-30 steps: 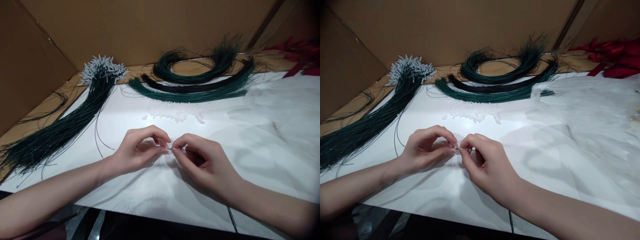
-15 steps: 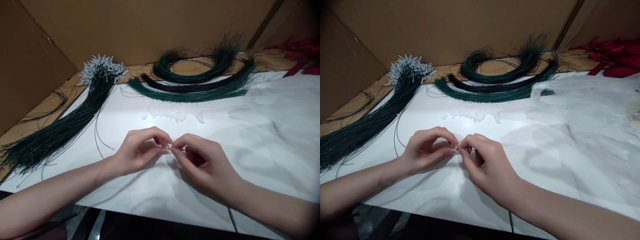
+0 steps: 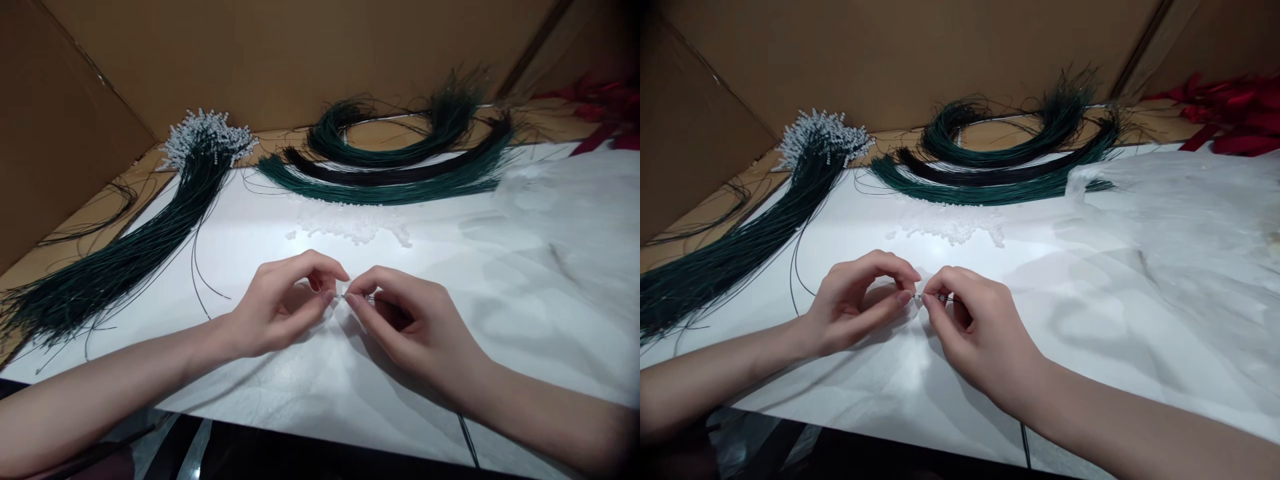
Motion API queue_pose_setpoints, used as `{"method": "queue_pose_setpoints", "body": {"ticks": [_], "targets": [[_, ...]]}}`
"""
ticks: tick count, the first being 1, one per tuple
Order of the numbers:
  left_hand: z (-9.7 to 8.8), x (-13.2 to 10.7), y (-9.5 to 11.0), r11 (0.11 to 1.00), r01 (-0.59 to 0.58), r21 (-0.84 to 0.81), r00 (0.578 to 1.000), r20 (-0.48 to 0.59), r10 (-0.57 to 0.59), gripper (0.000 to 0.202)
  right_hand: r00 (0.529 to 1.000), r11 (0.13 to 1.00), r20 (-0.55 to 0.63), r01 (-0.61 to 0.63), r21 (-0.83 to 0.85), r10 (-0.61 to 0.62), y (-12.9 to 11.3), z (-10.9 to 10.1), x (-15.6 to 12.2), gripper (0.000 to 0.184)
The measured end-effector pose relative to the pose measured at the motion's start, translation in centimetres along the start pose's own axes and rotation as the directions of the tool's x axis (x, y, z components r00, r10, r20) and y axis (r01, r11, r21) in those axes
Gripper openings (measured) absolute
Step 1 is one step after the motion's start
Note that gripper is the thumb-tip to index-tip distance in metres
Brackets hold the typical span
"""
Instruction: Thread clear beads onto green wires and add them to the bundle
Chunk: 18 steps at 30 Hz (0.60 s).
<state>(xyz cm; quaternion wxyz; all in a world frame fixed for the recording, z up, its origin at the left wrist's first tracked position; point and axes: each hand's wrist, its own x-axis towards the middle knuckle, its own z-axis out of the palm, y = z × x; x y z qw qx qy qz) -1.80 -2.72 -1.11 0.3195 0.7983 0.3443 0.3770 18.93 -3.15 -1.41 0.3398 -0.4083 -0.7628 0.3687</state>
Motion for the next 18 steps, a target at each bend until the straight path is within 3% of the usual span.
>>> {"method": "queue_pose_setpoints", "body": {"ticks": [18], "targets": [[0.52,-0.11,-0.32,0.993,-0.118,-0.029,0.993,-0.015,0.118,0.034,0.999,0.999,0.027,-0.028,0.043,0.027,0.12,0.08,0.12,0.004]]}}
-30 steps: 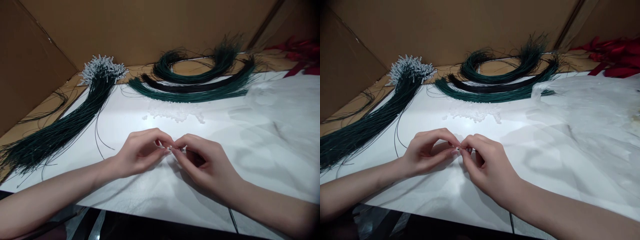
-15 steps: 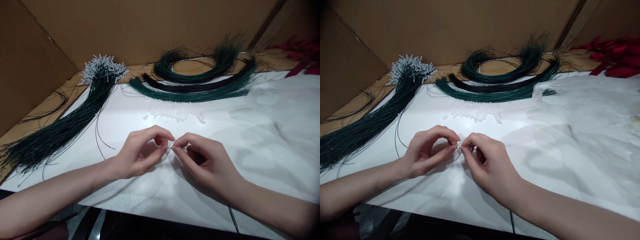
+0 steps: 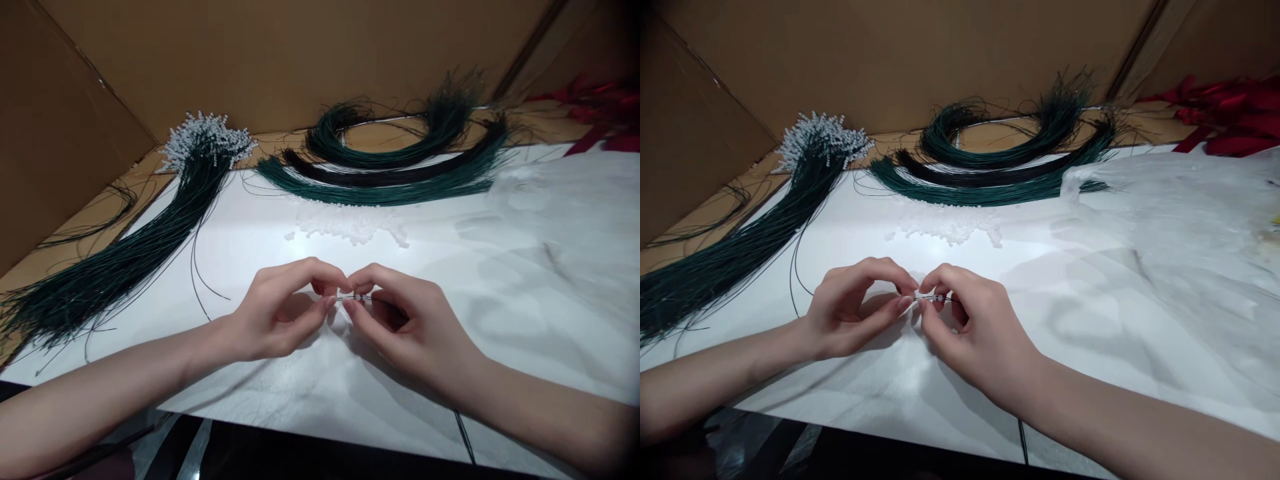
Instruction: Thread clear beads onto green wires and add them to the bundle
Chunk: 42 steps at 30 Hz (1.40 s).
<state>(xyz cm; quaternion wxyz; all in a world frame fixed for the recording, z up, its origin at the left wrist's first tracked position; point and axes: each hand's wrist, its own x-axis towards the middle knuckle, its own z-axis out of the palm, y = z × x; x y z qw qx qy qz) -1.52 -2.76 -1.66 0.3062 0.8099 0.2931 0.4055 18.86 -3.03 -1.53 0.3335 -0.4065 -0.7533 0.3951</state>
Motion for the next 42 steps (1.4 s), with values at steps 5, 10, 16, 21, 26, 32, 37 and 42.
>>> {"method": "queue_pose_setpoints", "body": {"ticks": [5,10,16,21,26,32,37,42], "targets": [[-0.3,0.0,-0.1,1.000,0.003,-0.016,1.000,0.021,-0.003,0.037,1.000,1.000,0.017,0.008,0.015,-0.009,-0.1,-0.1,0.0,0.009],[-0.6,-0.1,-0.2,0.999,0.029,-0.026,0.999,0.045,-0.028,0.036,1.000,1.000,0.014,0.024,-0.002,-0.024,0.0,-0.2,0.0,0.008],[-1.2,0.3,0.0,0.999,0.032,-0.037,0.996,0.088,-0.029,0.028,1.000,1.000,0.017,-0.004,-0.006,0.004,-0.1,-0.1,-0.1,0.010],[-3.9,1.5,-1.3,0.959,0.110,0.262,0.990,-0.111,-0.083,0.015,1.000,1.000,0.024,-0.010,0.005,0.010,-0.2,-0.2,-0.1,0.012],[-6.6,2.2,-3.7,0.801,0.184,0.570,0.982,-0.080,-0.169,0.009,1.000,1.000,0.013,-0.008,-0.012,0.009,-0.3,-0.2,0.1,0.013],[-6.5,2.3,-4.6,0.764,0.239,0.599,0.967,-0.075,-0.243,0.008,1.000,1.000,0.018,-0.005,0.013,0.005,-0.3,-0.2,0.1,0.012],[-6.5,2.5,-4.9,0.744,0.252,0.618,0.962,-0.074,-0.264,0.008,1.000,1.000,0.016,-0.023,0.020,0.022,-0.2,-0.2,0.1,0.011],[-6.0,2.3,-3.9,0.851,0.258,0.457,0.966,-0.110,-0.234,0.006,0.999,0.998,0.005,-0.051,0.034,0.050,-0.2,-0.2,0.2,0.012]]}}
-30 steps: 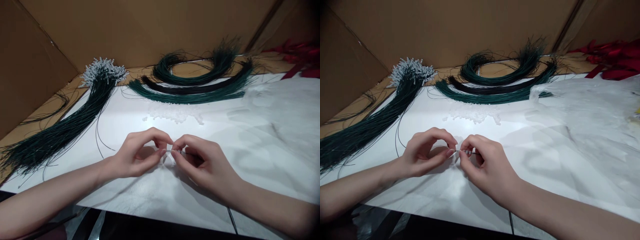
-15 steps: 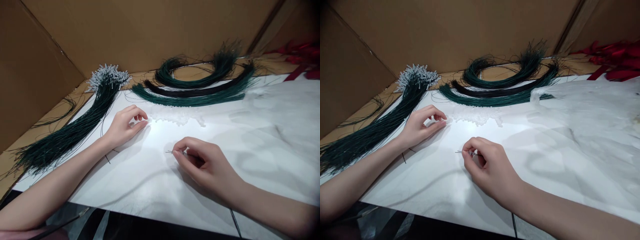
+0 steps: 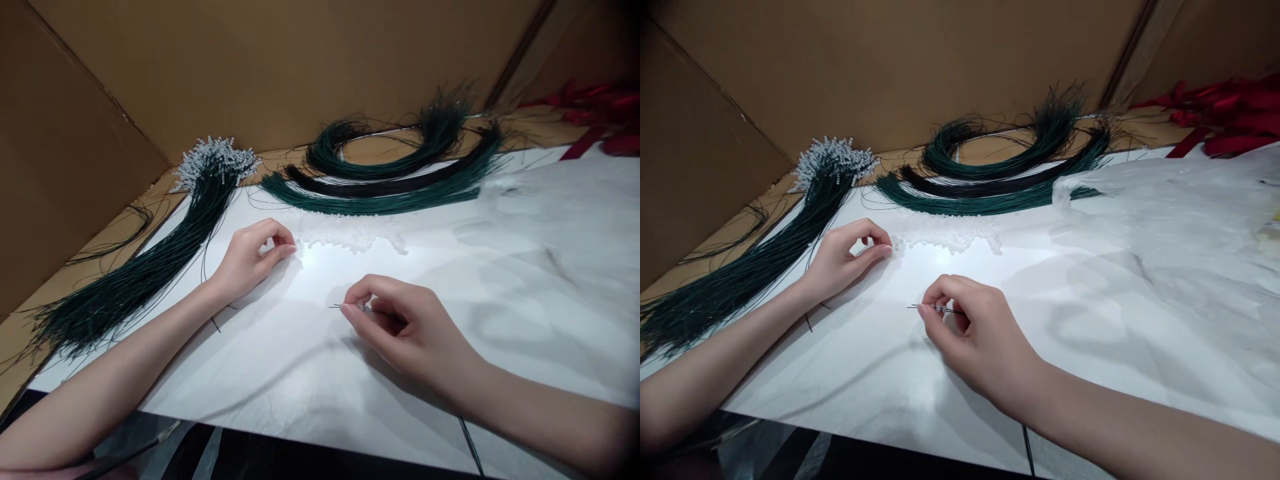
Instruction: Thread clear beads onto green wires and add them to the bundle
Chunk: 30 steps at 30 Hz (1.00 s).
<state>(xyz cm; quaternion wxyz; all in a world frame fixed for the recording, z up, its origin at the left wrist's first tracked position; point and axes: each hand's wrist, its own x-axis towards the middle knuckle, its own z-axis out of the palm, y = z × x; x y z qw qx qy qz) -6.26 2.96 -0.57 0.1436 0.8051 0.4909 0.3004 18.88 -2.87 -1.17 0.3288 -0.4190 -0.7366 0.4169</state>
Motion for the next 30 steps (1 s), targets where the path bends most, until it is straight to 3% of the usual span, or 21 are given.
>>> {"method": "queue_pose_setpoints", "body": {"ticks": [2,4,7,9,16,30], "targets": [[0.3,-0.6,1.1,0.971,0.022,-0.238,1.000,0.014,-0.019,0.007,1.000,1.000,-0.007,-0.005,0.012,0.005,-0.1,0.0,0.0,0.012],[0.8,-1.4,2.3,0.888,0.068,-0.455,0.995,0.091,-0.029,0.007,1.000,0.999,-0.010,-0.018,0.032,0.019,-0.1,0.0,0.1,0.012],[1.6,-2.3,3.9,0.770,0.148,-0.620,0.976,0.217,-0.013,0.006,0.999,0.998,-0.011,-0.031,0.062,0.032,-0.2,0.0,0.1,0.013],[2.0,-2.6,4.4,0.711,0.183,-0.679,0.970,0.241,-0.019,0.008,1.000,0.997,-0.009,-0.029,0.076,0.030,-0.2,0.0,0.2,0.013],[2.4,-2.3,4.5,0.569,0.213,-0.794,0.973,0.226,-0.049,0.019,0.999,0.994,-0.020,-0.027,0.101,0.029,0.0,0.1,0.1,0.012],[2.6,-2.5,4.8,0.579,0.226,-0.783,0.972,0.221,-0.080,0.022,0.999,0.999,-0.043,0.022,0.046,-0.021,0.2,0.1,0.0,0.012]]}}
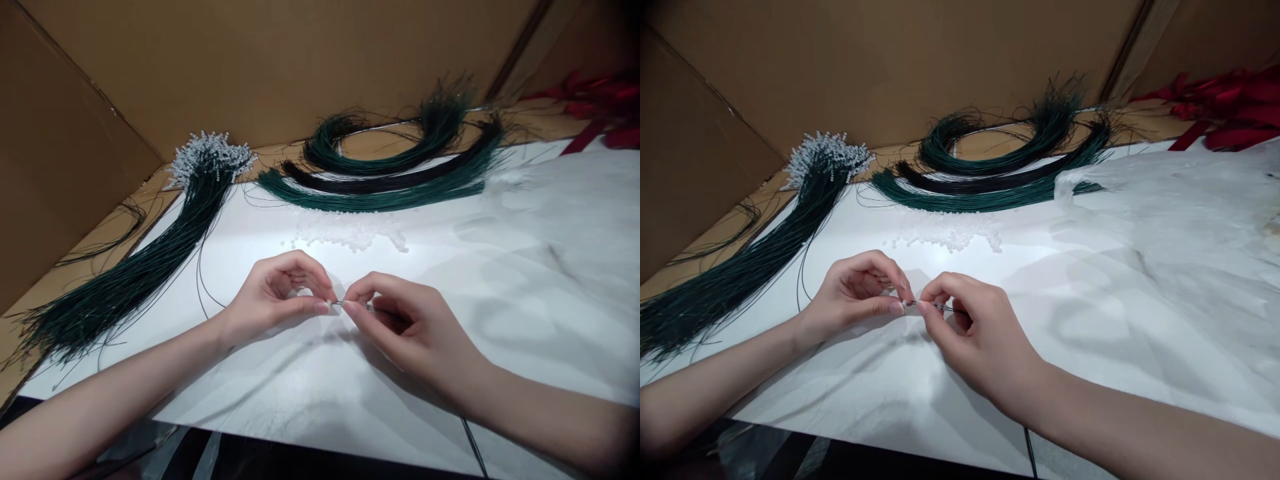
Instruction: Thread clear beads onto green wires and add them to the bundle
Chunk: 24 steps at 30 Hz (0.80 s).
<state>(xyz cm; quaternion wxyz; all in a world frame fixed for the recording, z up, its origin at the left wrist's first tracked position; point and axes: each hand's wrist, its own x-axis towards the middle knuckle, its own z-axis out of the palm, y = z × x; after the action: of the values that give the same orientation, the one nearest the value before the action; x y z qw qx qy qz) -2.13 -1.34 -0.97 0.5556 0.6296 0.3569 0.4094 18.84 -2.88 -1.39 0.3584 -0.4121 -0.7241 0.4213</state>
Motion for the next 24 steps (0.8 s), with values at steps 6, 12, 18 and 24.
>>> {"method": "queue_pose_setpoints", "body": {"ticks": [6,12,18,24], "targets": [[-0.07,-0.08,-0.03,1.000,0.002,-0.018,1.000,0.010,-0.001,0.022,1.000,1.000,0.006,0.009,-0.001,-0.009,0.03,-0.03,-0.08,0.012],[-0.11,-0.05,-0.11,1.000,-0.002,-0.007,1.000,0.010,0.002,0.023,1.000,1.000,0.009,0.014,-0.006,-0.014,0.07,0.01,-0.17,0.012],[-0.11,0.01,-0.22,1.000,-0.021,0.014,1.000,0.018,0.021,0.023,0.999,0.999,0.001,0.035,-0.011,-0.035,0.25,0.02,-0.27,0.011],[-0.22,-0.14,-0.16,1.000,0.006,0.017,1.000,0.027,-0.007,0.022,0.997,0.997,-0.013,0.075,-0.030,-0.076,0.32,0.08,-0.21,0.011]]}}
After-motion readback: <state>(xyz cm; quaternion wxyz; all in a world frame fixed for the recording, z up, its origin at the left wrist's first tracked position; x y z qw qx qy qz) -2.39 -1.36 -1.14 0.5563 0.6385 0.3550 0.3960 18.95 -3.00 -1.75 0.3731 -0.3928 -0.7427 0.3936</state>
